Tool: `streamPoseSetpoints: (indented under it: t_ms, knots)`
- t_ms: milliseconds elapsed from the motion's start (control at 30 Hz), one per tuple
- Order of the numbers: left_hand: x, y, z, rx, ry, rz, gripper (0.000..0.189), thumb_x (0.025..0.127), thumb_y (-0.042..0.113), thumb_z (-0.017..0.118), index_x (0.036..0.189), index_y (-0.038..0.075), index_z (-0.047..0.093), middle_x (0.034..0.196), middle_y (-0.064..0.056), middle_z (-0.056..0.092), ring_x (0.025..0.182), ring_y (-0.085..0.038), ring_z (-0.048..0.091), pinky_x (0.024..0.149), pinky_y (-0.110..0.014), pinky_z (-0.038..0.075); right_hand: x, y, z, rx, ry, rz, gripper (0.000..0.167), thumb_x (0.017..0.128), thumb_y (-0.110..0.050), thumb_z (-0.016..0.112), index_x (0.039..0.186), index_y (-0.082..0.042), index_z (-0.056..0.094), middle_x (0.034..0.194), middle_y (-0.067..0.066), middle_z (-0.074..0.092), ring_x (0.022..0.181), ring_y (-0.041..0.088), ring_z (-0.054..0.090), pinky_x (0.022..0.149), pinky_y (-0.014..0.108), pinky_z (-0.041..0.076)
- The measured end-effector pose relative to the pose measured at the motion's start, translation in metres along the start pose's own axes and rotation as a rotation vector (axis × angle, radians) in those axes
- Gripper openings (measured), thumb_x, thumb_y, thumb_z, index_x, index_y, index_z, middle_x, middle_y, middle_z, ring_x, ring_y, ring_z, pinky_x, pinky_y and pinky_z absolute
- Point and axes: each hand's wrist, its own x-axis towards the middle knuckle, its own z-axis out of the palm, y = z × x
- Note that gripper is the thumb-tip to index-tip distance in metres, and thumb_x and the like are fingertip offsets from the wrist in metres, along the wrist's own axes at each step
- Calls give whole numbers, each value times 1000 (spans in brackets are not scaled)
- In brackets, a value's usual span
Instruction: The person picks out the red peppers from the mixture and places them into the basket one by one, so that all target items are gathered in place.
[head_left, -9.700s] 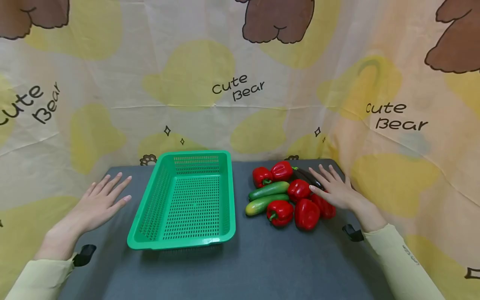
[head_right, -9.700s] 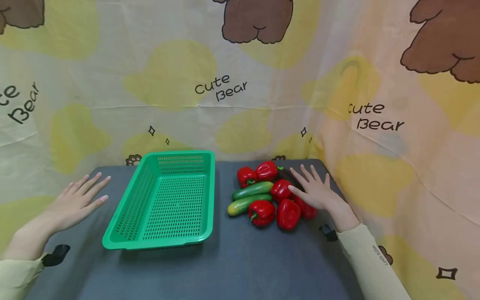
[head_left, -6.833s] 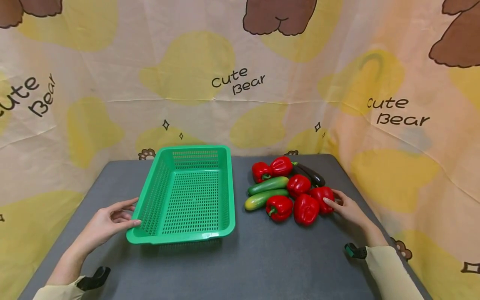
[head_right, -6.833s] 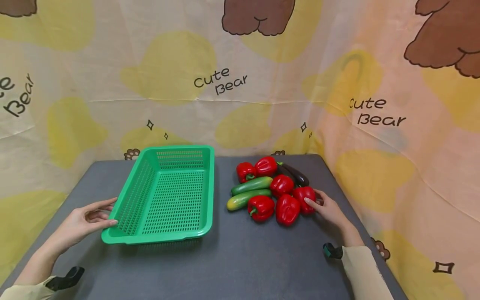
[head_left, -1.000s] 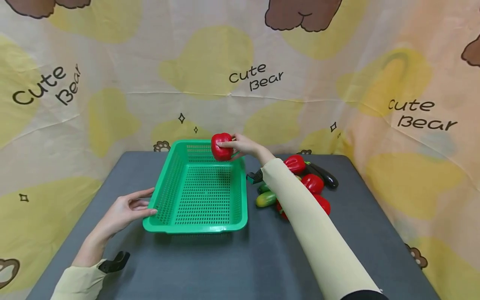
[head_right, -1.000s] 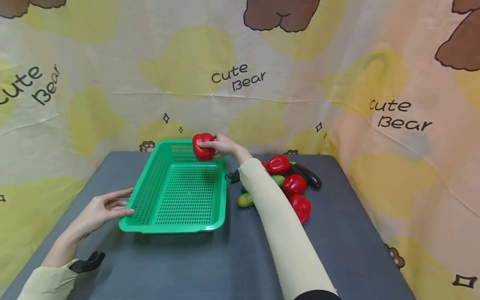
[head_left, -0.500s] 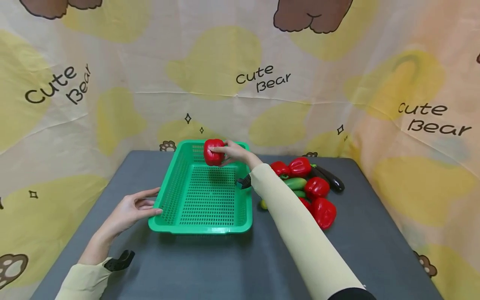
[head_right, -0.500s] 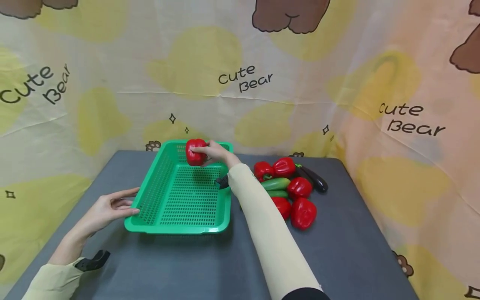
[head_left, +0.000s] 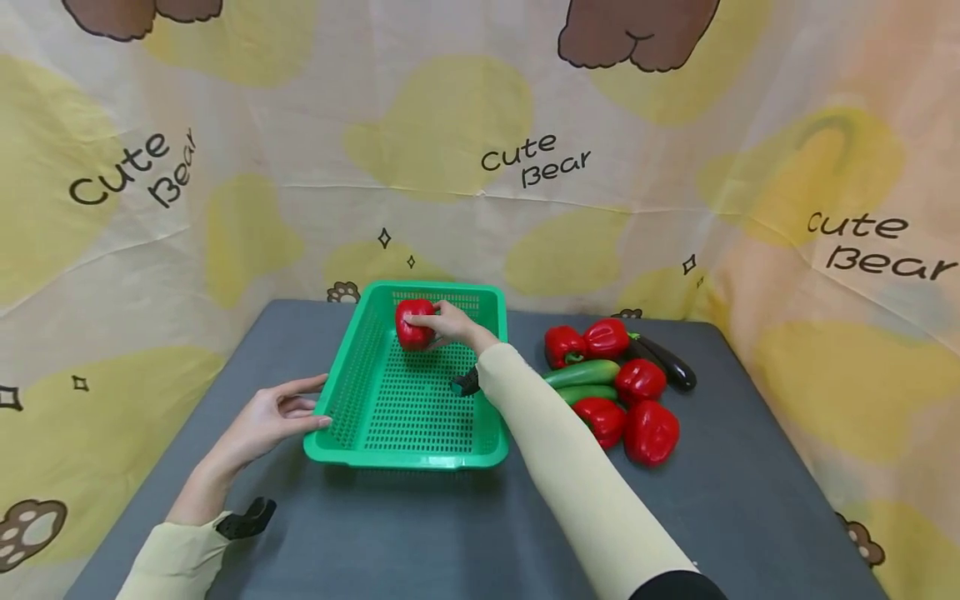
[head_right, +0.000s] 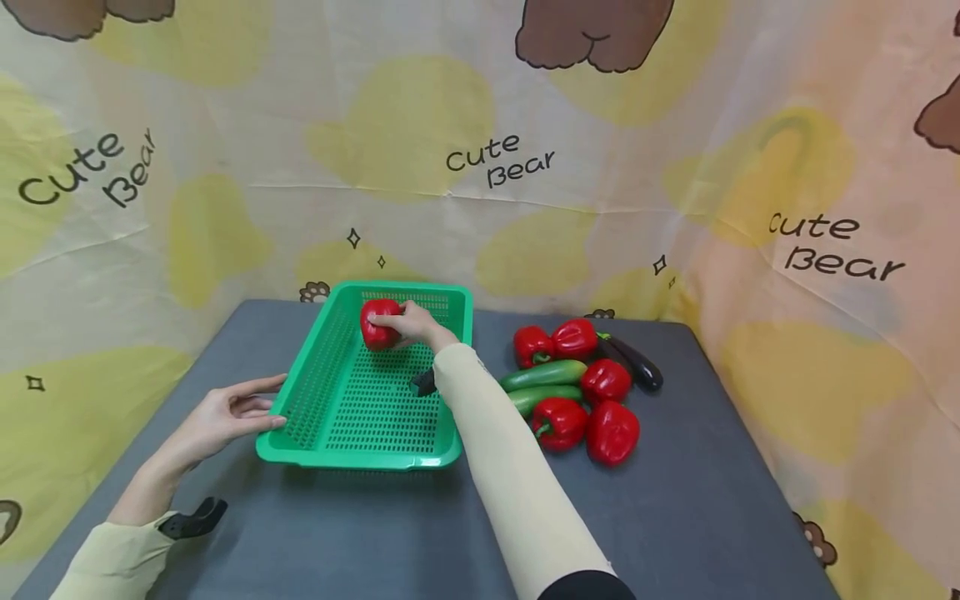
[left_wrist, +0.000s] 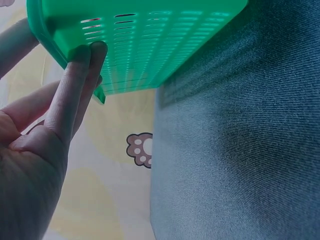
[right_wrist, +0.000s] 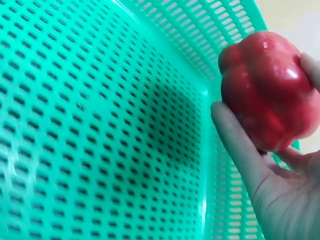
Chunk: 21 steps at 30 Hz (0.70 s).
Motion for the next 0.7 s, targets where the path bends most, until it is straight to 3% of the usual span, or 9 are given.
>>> streamPoseSetpoints:
  t_ms: [167,367,700]
  knots:
    - [0,0,0,-10,1,0,70,84,23,74,143,5,41,114,-21,65,94,-3,64,76,-22,52,5,5,16,-19,33,11,69,86,-34,69,137,-4,33,137,15,44,119,32,50,87,47,51]
    - [-1,2,1,12,16,-17,70,83,26,74,142,7,43,116,-19,64,95,-2,63,76,-22,52,8,10,29,51,70,10,65,87,-35,68,134,-3,35,136,15,44,121,33,50,89,48,50]
    - [-2,0,1,1,16,-27,71,82,27,75,143,8,42,113,-18,66,95,-5,65,77,-21,52,18,18,44,-54,192,60,73,83,-42,71,133,-2,35,131,14,48,117,31,52,75,38,56]
